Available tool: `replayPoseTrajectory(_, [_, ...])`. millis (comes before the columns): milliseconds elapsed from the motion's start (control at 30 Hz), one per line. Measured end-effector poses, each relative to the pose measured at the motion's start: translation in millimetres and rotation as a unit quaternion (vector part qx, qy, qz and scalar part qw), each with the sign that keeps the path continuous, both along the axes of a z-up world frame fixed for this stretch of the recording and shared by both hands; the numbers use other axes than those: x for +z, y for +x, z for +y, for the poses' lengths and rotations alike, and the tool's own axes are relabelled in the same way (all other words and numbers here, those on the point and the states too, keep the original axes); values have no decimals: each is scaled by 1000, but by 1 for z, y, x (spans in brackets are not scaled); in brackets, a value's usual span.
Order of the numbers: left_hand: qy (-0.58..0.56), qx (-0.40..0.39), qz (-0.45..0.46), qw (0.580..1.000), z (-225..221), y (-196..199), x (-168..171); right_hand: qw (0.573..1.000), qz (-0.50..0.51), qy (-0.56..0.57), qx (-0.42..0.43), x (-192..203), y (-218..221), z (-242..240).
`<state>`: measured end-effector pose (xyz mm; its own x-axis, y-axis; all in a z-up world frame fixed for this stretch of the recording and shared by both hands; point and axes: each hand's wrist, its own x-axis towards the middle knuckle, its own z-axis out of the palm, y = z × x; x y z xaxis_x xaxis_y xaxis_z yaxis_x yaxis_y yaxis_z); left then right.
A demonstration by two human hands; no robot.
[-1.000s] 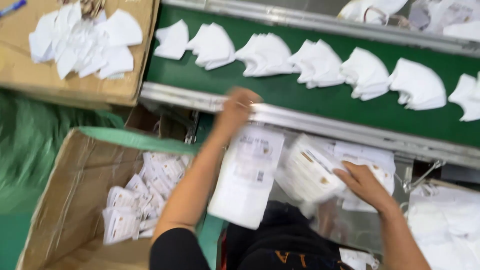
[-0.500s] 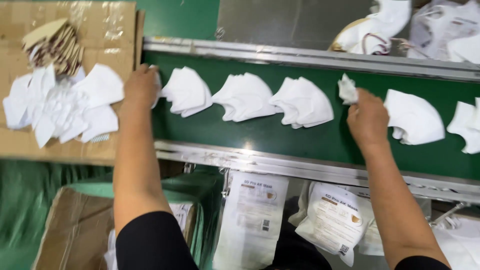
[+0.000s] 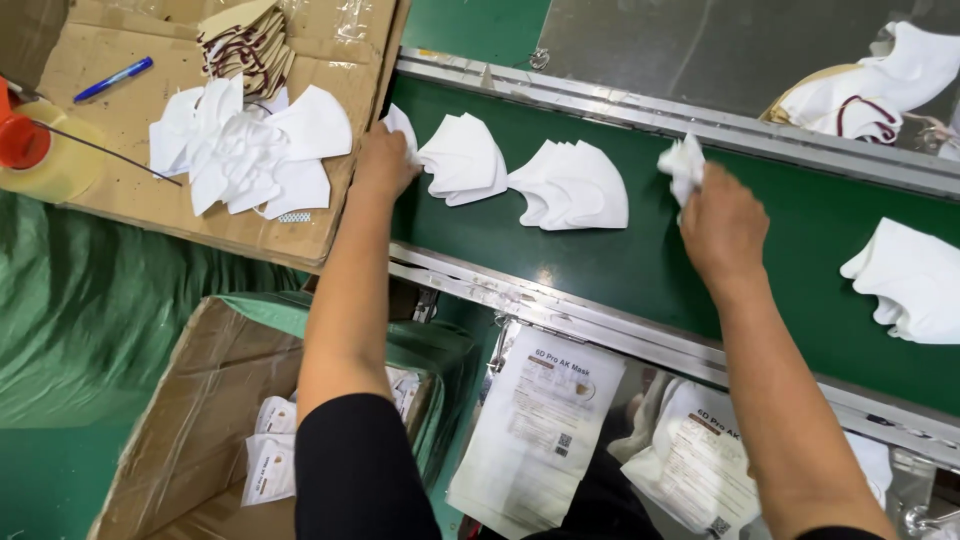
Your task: Packing masks into individual pouches from a conveyor belt.
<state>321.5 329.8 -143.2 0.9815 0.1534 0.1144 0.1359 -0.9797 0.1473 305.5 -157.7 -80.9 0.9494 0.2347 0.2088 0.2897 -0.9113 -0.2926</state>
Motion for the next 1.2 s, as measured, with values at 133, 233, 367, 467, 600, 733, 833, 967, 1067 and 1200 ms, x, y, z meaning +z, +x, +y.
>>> replayPoseTrajectory(133, [-27, 1, -17, 999, 2, -14, -1, 993, 24, 115, -24, 19, 9, 87])
replayPoseTrajectory(233, [-45, 24, -39, 998, 10, -16, -21, 995, -69, -35, 59, -8, -10, 146])
replayPoseTrajectory(367, [-21, 52, -102, 993, 3, -21, -10, 981, -132, -104, 96, -40, -2, 125])
replayPoseTrajectory(467, [-19, 56, -171, 984, -42, -24, 65, 991, -45, -53, 112, -26, 14, 89])
replayPoseTrajectory(600, [-16, -6, 33, 999, -116, -22, 117, 994, 48, 26, 91, 6, 2, 70])
replayPoseTrajectory(733, [7, 10, -17, 1000, -90, 24, 56, 995, 28, 35, 88, 16, 4, 50])
replayPoseTrajectory(833, [-67, 22, -95, 993, -61, 45, 22, 993, 45, 83, 73, 37, 0, 32])
replayPoseTrajectory(967, [-121, 184, 196, 956, -76, 32, 42, 976, 59, 209, 31, 57, -1, 1])
replayPoseTrajectory(1067, [-175, 158, 206, 950, -87, 15, 10, 966, -8, 260, -2, 62, -10, 3])
replayPoseTrajectory(1200, [-568, 121, 246, 776, -170, 7, -8, 960, 3, 271, -64, 18, -43, 51])
